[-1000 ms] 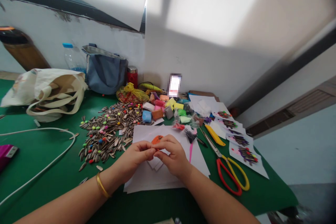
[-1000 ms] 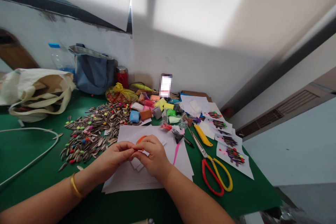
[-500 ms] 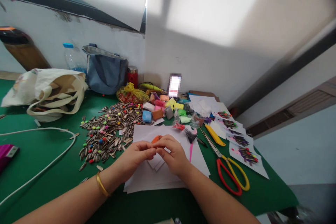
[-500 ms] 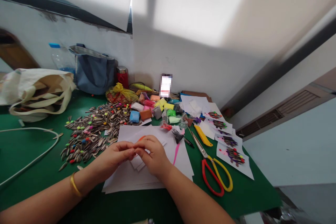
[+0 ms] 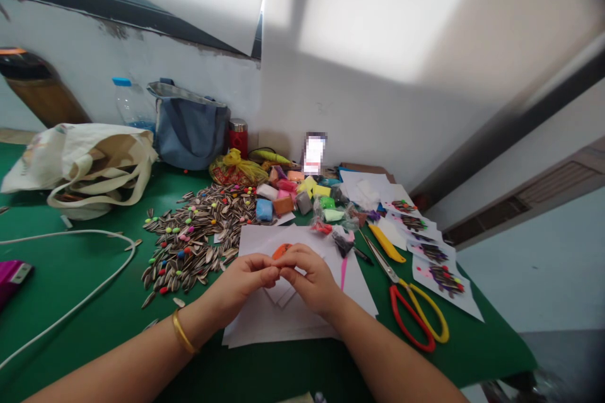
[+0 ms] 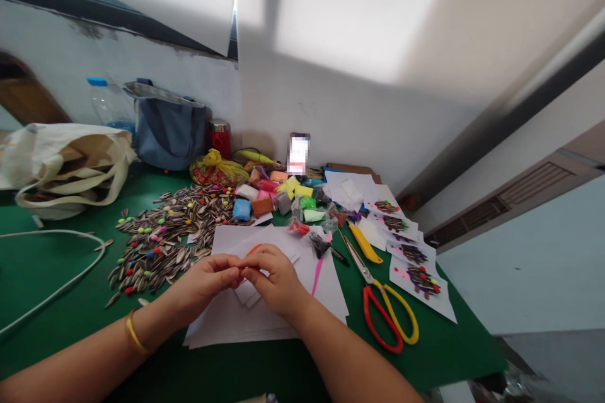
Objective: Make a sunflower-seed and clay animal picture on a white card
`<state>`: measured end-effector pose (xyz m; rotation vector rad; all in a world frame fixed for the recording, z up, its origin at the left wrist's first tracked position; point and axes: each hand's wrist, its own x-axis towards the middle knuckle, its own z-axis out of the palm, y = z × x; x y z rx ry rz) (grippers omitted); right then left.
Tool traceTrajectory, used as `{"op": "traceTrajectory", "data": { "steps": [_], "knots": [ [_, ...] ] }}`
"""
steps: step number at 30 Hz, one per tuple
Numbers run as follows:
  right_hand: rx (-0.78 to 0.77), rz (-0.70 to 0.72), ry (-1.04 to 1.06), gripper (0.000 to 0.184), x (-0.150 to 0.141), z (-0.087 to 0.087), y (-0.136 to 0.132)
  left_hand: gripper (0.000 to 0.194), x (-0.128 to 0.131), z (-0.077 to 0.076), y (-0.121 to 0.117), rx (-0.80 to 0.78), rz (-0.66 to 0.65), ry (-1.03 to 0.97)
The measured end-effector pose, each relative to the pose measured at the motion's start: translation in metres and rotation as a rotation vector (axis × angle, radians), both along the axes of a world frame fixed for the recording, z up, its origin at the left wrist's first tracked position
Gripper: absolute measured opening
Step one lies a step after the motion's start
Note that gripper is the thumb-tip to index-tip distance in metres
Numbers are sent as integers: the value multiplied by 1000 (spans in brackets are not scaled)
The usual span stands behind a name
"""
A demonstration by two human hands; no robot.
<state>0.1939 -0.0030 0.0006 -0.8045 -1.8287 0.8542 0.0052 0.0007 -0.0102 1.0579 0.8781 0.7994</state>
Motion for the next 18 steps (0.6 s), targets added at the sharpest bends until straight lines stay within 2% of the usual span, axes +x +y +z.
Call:
{"op": "traceTrajectory", "data": {
  "steps": [4, 10, 18],
  "knots": [
    [11, -20, 0, 8, -2, 1, -1, 30, 1, 2, 0, 25, -14, 26],
    [25, -68, -16, 5, -2, 3, -2, 28, 2, 6, 2, 76, -9, 49],
    [42, -69, -64, 18, -1, 1, -3, 34, 0, 9, 0, 153, 25, 132]
  ]
}}
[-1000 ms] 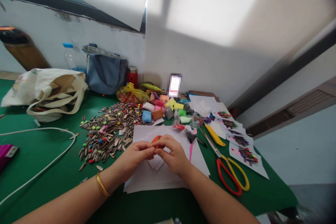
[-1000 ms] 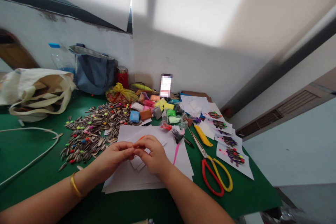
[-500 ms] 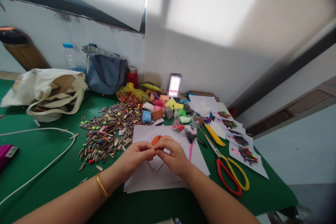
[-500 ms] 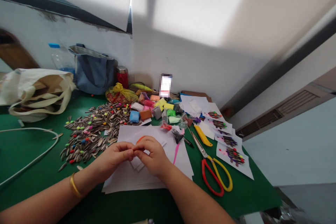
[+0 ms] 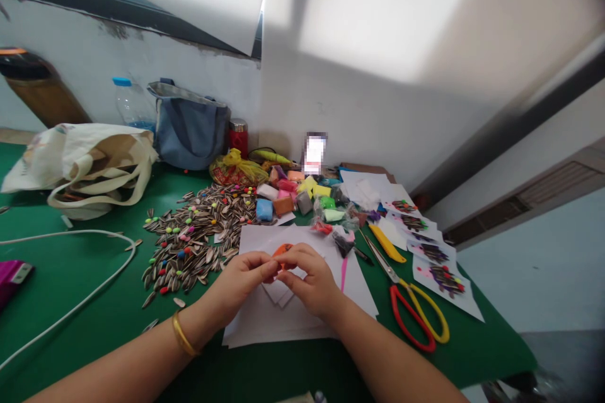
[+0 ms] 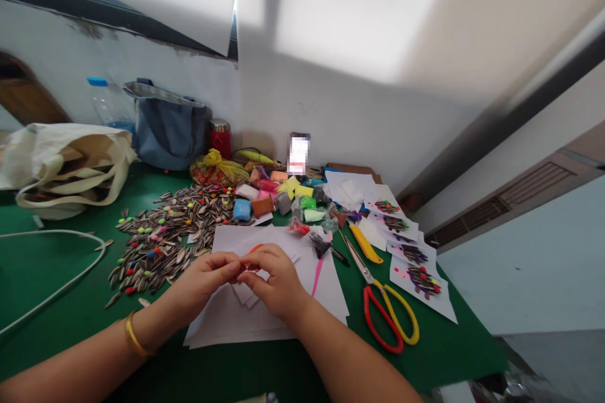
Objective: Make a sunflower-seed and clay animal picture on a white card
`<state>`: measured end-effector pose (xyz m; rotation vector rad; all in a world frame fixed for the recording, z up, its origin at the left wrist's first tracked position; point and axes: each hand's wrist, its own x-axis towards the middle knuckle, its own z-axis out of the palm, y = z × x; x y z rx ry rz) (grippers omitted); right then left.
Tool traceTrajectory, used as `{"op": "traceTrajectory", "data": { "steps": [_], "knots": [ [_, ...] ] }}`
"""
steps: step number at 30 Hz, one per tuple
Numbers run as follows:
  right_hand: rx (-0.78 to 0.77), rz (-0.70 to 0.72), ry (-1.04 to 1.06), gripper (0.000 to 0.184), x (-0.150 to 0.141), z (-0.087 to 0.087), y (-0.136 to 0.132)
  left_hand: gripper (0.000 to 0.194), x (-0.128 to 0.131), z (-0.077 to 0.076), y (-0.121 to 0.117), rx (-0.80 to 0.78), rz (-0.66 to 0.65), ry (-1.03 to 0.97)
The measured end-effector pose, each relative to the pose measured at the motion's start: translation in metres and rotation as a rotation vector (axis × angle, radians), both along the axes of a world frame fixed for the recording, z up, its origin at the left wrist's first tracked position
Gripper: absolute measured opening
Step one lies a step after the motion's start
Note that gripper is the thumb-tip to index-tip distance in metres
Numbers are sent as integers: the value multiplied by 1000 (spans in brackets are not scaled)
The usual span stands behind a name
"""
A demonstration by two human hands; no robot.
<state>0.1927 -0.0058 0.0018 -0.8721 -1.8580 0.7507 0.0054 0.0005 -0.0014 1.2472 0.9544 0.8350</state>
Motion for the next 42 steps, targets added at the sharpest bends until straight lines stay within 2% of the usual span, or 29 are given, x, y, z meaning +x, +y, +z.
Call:
{"op": "traceTrajectory", "data": {
  "steps": [9, 19, 23, 30, 38, 42],
  "knots": [
    [176, -65, -77, 14, 0, -1, -3, 36, 4, -1, -1, -35, -3, -37],
    [171, -37, -70, 12, 0, -2, -2, 33, 3, -5, 0, -84, -3, -83],
    [126, -47, -48, 19, 2, -1, -1, 32, 1, -5, 0, -82, 2, -88],
    [136, -62, -4, 9, 1, 0, -1, 33, 2, 0, 0, 6, 8, 12],
    [104, -64, -27, 9, 0, -1, -1, 31, 3, -1, 0, 254, 12, 191],
    [84, -43, -48, 8, 0, -2, 0, 33, 2, -1, 0, 259, -3, 180]
  ]
}}
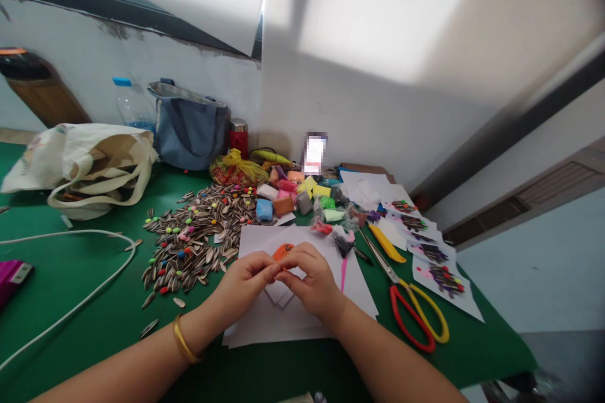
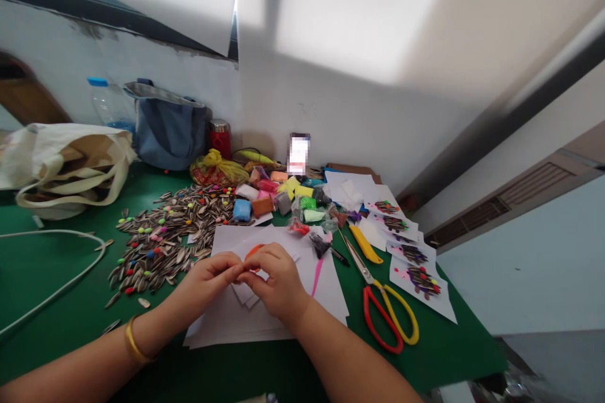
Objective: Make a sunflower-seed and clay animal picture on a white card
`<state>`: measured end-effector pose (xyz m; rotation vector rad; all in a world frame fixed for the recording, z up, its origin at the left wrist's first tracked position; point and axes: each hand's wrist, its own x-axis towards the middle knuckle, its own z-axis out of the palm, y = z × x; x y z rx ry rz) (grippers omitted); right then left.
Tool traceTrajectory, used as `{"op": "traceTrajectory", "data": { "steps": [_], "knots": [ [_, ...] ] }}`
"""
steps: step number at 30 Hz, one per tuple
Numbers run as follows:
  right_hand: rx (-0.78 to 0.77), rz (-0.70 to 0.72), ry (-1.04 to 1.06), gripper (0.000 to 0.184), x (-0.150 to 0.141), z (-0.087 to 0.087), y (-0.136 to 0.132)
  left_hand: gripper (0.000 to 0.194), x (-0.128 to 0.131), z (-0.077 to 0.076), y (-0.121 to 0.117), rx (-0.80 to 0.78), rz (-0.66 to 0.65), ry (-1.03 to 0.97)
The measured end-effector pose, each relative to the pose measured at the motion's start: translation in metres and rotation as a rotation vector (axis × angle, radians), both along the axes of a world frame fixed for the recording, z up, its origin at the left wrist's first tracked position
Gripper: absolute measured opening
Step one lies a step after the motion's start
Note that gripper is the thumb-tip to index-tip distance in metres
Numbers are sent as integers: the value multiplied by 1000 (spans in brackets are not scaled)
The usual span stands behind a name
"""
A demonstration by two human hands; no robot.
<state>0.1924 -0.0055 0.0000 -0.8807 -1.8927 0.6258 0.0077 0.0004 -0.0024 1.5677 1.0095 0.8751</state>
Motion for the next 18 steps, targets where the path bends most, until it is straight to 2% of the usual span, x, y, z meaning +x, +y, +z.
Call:
{"op": "traceTrajectory", "data": {
  "steps": [8, 12, 18],
  "knots": [
    [32, 12, 20, 14, -1, 2, -2, 33, -1, -5, 0, -257, -31, -189],
    [39, 9, 20, 13, 0, 2, -3, 32, 0, -6, -1, -294, -48, -203],
    [40, 15, 1, 16, 1, 2, -2, 34, 0, 2, -2, -310, -27, -187]
  ]
}}
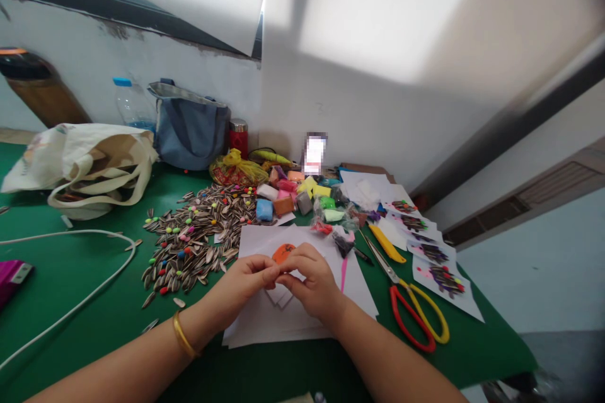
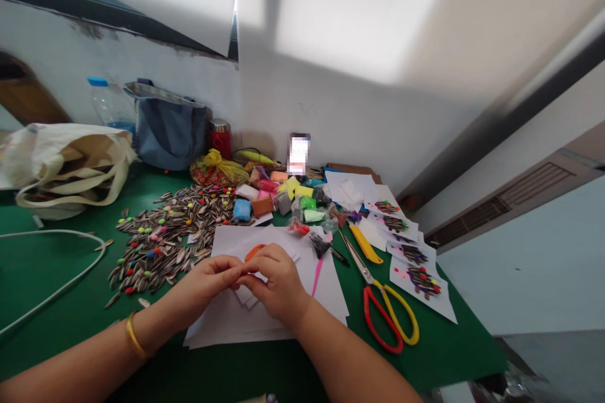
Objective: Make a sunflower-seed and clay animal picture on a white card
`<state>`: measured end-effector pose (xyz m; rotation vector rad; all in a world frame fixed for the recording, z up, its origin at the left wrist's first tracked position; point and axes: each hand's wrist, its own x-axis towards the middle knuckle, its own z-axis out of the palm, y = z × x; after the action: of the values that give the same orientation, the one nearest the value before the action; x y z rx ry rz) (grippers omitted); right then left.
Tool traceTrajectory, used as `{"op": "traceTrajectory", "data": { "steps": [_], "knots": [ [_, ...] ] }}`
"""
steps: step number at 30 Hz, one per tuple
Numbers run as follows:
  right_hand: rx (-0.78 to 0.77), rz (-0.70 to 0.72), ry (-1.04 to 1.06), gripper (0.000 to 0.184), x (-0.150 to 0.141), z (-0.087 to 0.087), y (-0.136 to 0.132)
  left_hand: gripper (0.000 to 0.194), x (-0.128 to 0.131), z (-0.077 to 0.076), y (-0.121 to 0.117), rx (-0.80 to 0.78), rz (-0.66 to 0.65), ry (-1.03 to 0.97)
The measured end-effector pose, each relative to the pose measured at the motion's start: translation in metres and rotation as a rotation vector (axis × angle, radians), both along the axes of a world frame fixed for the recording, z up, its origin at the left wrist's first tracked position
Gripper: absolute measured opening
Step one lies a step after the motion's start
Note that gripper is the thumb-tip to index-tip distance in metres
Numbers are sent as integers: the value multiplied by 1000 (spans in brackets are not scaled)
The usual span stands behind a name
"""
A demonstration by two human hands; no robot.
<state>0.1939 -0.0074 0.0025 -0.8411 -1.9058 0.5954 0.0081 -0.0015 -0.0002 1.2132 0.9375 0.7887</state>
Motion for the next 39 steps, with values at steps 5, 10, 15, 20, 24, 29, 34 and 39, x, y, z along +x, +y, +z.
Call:
{"op": "traceTrajectory", "data": {
  "steps": [5, 10, 15, 20, 24, 29, 34, 39],
  "knots": [
    [3, 12, -26, 20, 0, 0, 1, 39, -1, -1, 2, 62, 16, 56],
    [35, 13, -72, 12, 4, 1, 5, 39, -2, -6, 4, 152, -9, 121],
    [36, -229, -59, 10, 30, 6, 17, 28, -6, -6, 7, 453, 29, 327],
    [-69, -325, -201, 18, 57, 5, 25, 16, -9, -8, 8, 842, -33, 631],
    [-141, -268, -464, 16, 59, -4, 23, 32, -9, -14, 5, 989, -110, 807],
    [-62, -286, -616, 15, 53, -21, 27, 82, -8, -25, 4, 930, -142, 913],
    [-18, -320, -635, 16, 54, -36, 40, 85, -7, -25, 6, 819, -208, 976],
    [3, -322, -834, 25, 60, -29, 22, 85, -5, -21, 5, 777, -230, 990]
  ]
}}
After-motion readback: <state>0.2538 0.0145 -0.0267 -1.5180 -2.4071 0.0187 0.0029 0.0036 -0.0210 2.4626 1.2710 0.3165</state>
